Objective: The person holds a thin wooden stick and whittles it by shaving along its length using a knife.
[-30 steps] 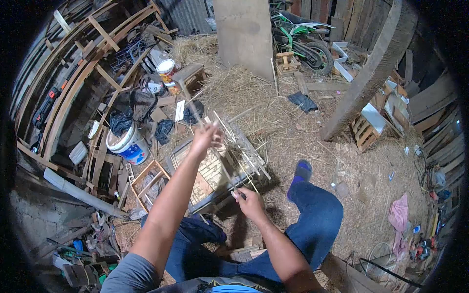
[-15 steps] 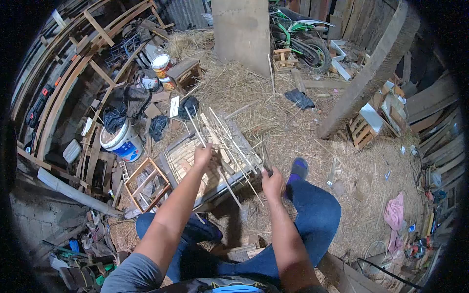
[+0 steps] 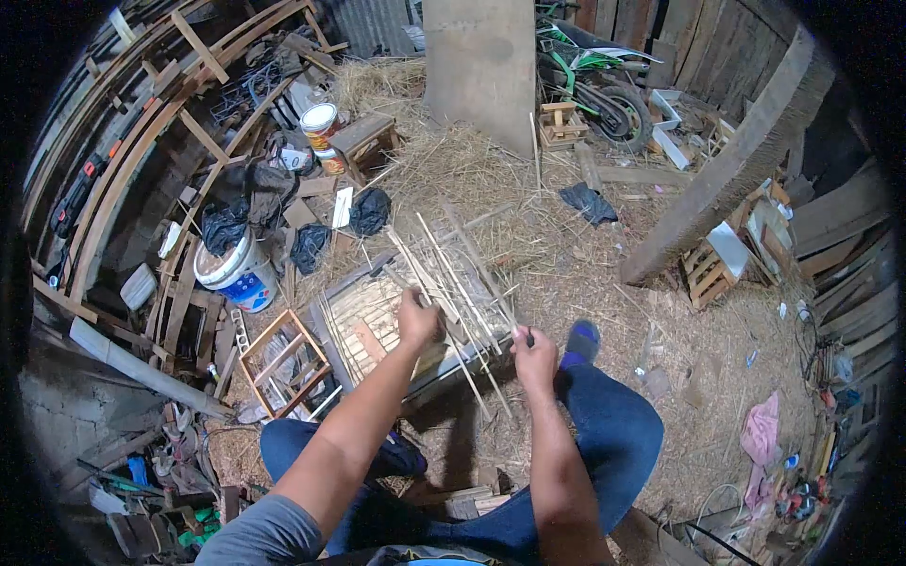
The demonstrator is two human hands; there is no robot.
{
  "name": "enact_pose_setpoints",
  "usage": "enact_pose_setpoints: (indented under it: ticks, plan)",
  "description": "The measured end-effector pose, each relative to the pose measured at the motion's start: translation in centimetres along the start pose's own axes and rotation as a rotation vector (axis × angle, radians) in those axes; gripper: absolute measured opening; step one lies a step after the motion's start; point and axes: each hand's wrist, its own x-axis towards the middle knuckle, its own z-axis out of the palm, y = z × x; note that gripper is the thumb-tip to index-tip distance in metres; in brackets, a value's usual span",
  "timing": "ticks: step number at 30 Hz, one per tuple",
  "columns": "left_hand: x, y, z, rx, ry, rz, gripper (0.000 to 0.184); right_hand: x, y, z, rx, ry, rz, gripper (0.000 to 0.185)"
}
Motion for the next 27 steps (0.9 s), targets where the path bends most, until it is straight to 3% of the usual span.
enact_pose_setpoints:
  ticks: [3, 6, 10, 14, 17, 19, 22, 24, 26, 27]
  plan:
    - [0.9, 0.2, 1.3, -0.029, 0.001, 0.058, 0.057, -0.1, 0.1, -0.2, -0.121, -0.106, -0.024, 0.028]
    - [0.9, 1.2, 1.2, -0.026, -0.039, 0.042, 0.059, -0.6, 0.2, 0.1, -0.202, -0.058, -0.062, 0.028]
    - [0.9, 1.6, 1.5, -0.054, -0.031, 0.107, 0.059, -0.2, -0.6, -0.2, -0.070, -0.046, 0.069, 0.024]
    - [1.9, 1.1, 2.7, -0.091, -0.077, 0.084, 0.062, 0.9, 2.1, 0.0, 0.111, 0.029, 0.017, 0.023]
    - [2.8, -0.5, 3.6, -0.055, 0.016, 0.242, 0.068, 0.8, 1.7, -0.3, 0.199, 0.005, 0.071, 0.024]
    - [2.1, 0.2, 2.2, -0.183, -0.115, -0.010, 0.067, 0.4, 0.3, -0.5, 0.268, -0.019, 0.099, 0.023]
    - [1.3, 0.1, 0.1, -0.209, -0.112, -0.030, 0.071, -1.5, -3.6, -1.5, 0.498, -0.142, 0.258, 0.028]
    - [0.4, 1.3, -2.0, -0.204, -0.122, -0.041, 0.062, -2.7, -5.2, -1.7, 0.702, -0.264, 0.367, 0.036]
    - [-1.0, 4.0, -4.9, -0.761, -0.415, -0.067, 0.052, -4.1, -7.2, -1.5, 0.727, -0.315, 0.387, 0.040]
    - [-2.8, 5.8, -6.3, -0.861, -0.462, 0.061, 0.047, -4.9, -7.7, -1.2, 0.737, -0.395, 0.404, 0.037]
